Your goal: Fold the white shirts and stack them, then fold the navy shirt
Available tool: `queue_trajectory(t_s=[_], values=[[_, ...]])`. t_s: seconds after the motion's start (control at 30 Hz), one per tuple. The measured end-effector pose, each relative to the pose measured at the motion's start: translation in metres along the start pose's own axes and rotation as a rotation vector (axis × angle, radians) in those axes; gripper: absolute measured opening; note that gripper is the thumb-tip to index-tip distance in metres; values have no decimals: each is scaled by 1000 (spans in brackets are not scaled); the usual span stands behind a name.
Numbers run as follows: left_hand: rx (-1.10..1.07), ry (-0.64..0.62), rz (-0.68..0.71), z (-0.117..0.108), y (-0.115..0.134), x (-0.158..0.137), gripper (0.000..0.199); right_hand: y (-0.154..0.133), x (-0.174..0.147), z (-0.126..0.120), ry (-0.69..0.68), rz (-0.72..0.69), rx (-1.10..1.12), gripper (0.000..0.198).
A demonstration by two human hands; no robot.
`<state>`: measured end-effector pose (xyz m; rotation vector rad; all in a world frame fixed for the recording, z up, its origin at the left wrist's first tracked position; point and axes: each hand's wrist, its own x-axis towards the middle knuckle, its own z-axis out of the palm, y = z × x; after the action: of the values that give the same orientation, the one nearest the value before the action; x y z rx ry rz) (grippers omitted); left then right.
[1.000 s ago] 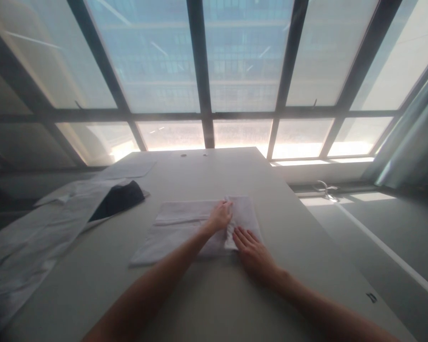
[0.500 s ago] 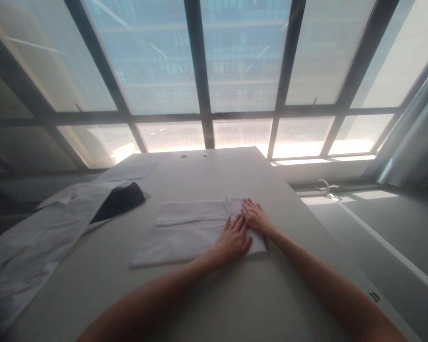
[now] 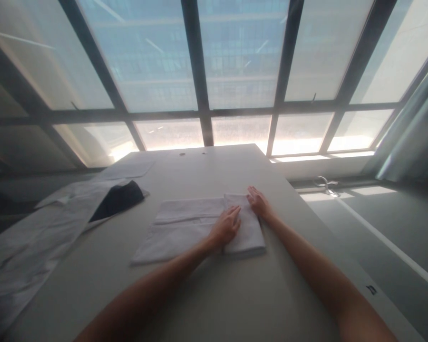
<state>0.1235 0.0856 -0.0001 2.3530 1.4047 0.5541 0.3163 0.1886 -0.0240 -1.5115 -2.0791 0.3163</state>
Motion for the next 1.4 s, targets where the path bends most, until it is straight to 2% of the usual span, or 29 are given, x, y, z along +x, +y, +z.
queue_trajectory(t_s=[0.1, 0.27, 0.47, 0.63, 0.77, 0.9, 1.1, 1.27, 1.4], values=[[89, 17, -36, -12, -24, 14, 53, -4, -11, 0, 15, -149, 141, 55], [182, 35, -106, -18, -58, 23, 53, -23, -42, -6, -160, -398, 161, 51], [192, 64, -105, -12, -63, 23, 54, -43, -89, -34, -390, -528, -13, 65], [184, 75, -117, -10, -63, 24, 53, -45, -124, -48, -452, -538, -60, 59], [176, 93, -110, -9, -63, 23, 53, -48, -129, -46, -384, -471, -33, 51], [126, 101, -137, -12, -63, 26, 52, -75, -115, -30, -251, -335, -89, 62], [-184, 267, -328, -21, -71, 37, 50, -121, -102, 12, -227, -158, -218, 71], [-253, 367, -328, -19, -71, 35, 49, -117, -87, 22, -257, -90, -173, 68], [-150, 339, -318, -15, -69, 32, 48, -105, -51, 18, -254, -3, -158, 61]])
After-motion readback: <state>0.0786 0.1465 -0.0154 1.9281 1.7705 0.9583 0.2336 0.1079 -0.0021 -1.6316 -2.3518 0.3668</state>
